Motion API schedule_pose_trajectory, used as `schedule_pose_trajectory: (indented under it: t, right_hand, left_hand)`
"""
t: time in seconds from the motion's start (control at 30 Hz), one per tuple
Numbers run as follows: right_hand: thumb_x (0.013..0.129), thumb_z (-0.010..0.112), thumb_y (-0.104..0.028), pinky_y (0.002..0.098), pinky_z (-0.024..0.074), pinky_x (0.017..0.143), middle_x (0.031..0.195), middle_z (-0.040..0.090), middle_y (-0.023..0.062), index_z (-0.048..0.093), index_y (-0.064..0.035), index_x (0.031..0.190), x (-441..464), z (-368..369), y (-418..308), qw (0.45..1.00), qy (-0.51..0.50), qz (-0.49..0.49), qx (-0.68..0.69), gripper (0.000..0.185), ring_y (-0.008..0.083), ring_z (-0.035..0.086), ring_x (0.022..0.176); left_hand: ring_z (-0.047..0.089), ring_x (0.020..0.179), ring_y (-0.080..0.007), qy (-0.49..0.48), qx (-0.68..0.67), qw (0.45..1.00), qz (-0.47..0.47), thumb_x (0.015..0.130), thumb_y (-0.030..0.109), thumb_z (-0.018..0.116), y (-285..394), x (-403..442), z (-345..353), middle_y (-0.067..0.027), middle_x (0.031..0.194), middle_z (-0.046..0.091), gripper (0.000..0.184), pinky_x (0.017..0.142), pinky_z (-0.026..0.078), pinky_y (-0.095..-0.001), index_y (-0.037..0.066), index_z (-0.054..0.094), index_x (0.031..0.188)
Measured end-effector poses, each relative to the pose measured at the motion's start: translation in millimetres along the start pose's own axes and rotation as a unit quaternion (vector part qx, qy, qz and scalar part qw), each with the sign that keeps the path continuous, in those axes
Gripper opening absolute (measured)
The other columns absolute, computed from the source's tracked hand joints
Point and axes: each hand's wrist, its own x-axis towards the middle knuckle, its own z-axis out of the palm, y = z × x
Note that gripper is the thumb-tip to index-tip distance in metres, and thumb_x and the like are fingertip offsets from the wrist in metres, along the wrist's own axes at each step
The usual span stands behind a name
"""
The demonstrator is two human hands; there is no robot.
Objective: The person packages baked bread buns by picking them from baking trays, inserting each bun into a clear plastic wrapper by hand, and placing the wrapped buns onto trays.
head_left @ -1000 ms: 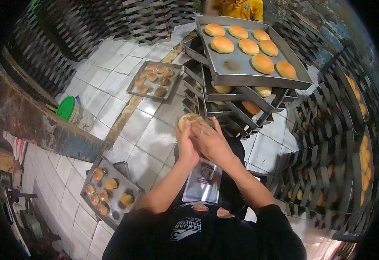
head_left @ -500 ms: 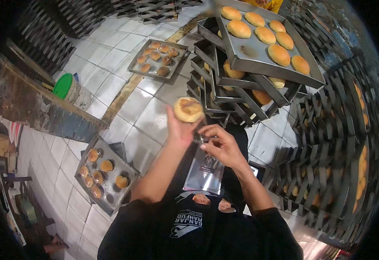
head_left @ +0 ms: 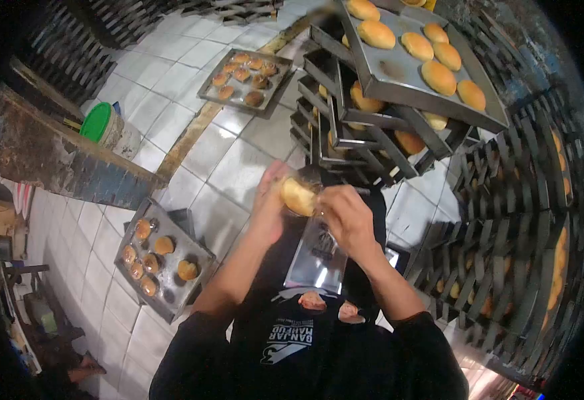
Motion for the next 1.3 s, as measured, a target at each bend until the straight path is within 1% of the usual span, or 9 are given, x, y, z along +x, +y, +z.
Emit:
schedule_pose_trajectory:
  t: [0.17, 0.3, 0.57, 0.7, 0.93, 1.0, 1.1, 1.2, 1.3]
  right_hand:
    - [0.100, 0.059, -0.019, 0.0352, 0.0527, 0.079, 0.093, 0.069, 0.0188, 0.069, 0.0021, 0.105, 11, 19, 52, 0.958, 0.014, 0.272, 0.090, 0.024, 0.0309, 0.069, 0.088]
    - [0.105, 0.057, -0.020, 0.0287, 0.0414, 0.059, 0.071, 0.055, 0.0037, 0.062, 0.0035, 0.083, 27, 15, 27, 0.988, 0.029, 0.136, 0.063, 0.032, 0.0084, 0.049, 0.066]
    - [0.103, 0.063, -0.029, 0.0216, 0.0292, 0.047, 0.064, 0.049, -0.0062, 0.061, -0.0097, 0.078, 39, -4, 53, 0.876, -0.018, 0.370, 0.308, 0.032, 0.0026, 0.038, 0.052]
    - [0.102, 0.064, -0.030, 0.0224, 0.0324, 0.045, 0.063, 0.052, -0.0040, 0.060, -0.0100, 0.077, -46, 17, 64, 0.763, -0.073, 0.515, 0.383, 0.033, 0.0049, 0.043, 0.050]
    - [0.098, 0.068, -0.019, 0.0351, 0.0618, 0.075, 0.118, 0.064, 0.0120, 0.051, -0.0022, 0.133, -38, 7, 15, 0.813, 0.062, 0.405, 0.413, 0.042, 0.0235, 0.068, 0.102]
    - [0.090, 0.075, -0.010, 0.0400, 0.0581, 0.088, 0.124, 0.066, 0.0172, 0.056, -0.0010, 0.131, -9, -29, 18, 0.967, 0.052, 0.224, 0.109, 0.046, 0.0260, 0.068, 0.110]
    - [0.084, 0.076, -0.006, 0.0402, 0.0538, 0.095, 0.125, 0.066, 0.0205, 0.060, -0.0013, 0.126, 69, -100, 9, 0.976, 0.185, -0.047, -0.100, 0.045, 0.0381, 0.067, 0.112]
    - [0.087, 0.077, -0.006, 0.0398, 0.0495, 0.102, 0.129, 0.063, 0.0224, 0.054, 0.0037, 0.133, 120, -140, -10, 0.955, 0.214, -0.035, -0.203, 0.052, 0.0367, 0.063, 0.119]
    - [0.086, 0.079, -0.007, 0.0405, 0.0497, 0.101, 0.131, 0.061, 0.0215, 0.055, 0.0044, 0.131, 91, -133, -32, 0.945, 0.280, 0.014, -0.171, 0.053, 0.0372, 0.060, 0.121]
  left_hand:
    - [0.067, 0.100, -0.0163, 0.053, 0.209, 0.974, 0.073, 0.109, 0.036, 0.050, 14, 3, 22, -0.0078, 0.114, 0.071, 0.041, 0.090, 0.052, -0.0314, 0.001, 0.071, 0.115]
    - [0.064, 0.089, -0.0114, 0.051, 0.423, 0.843, 0.329, 0.107, 0.028, 0.056, 14, 25, 10, -0.0073, 0.098, 0.071, 0.032, 0.079, 0.051, -0.0282, 0.000, 0.072, 0.104]
    - [0.062, 0.090, -0.0163, 0.173, 0.393, 0.835, 0.344, 0.099, 0.017, 0.066, 32, 9, 10, -0.0084, 0.097, 0.064, 0.024, 0.077, 0.049, -0.0283, -0.002, 0.070, 0.085]
    - [0.061, 0.093, -0.0184, 0.135, 0.251, 0.947, 0.146, 0.094, 0.010, 0.067, -24, -13, -48, -0.0079, 0.103, 0.062, 0.023, 0.090, 0.044, -0.0286, -0.002, 0.068, 0.075]
    - [0.062, 0.101, -0.0165, 0.018, 0.198, 0.967, 0.161, 0.097, 0.009, 0.063, -8, 0, 2, -0.0071, 0.108, 0.067, 0.017, 0.092, 0.046, -0.0288, -0.005, 0.071, 0.098]
    - [0.062, 0.103, -0.0161, 0.033, 0.159, 0.961, 0.222, 0.098, 0.010, 0.062, 3, 8, 41, -0.0079, 0.110, 0.068, 0.022, 0.091, 0.047, -0.0285, -0.005, 0.066, 0.114]
    - [0.063, 0.108, -0.0169, 0.025, 0.213, 0.951, 0.222, 0.100, 0.010, 0.061, 11, 10, 62, -0.0098, 0.122, 0.065, 0.040, 0.089, 0.050, -0.0302, -0.001, 0.053, 0.138]
    - [0.061, 0.120, -0.0211, -0.056, 0.422, 0.879, 0.214, 0.096, 0.010, 0.065, -14, -13, 35, -0.0148, 0.137, 0.058, 0.047, 0.091, 0.053, -0.0341, 0.001, 0.052, 0.141]
    - [0.043, 0.139, -0.0452, -0.082, 0.719, 0.597, 0.347, 0.086, 0.022, 0.074, -28, -56, 16, -0.0232, 0.150, 0.047, 0.052, 0.114, 0.039, -0.0515, 0.005, 0.062, 0.133]
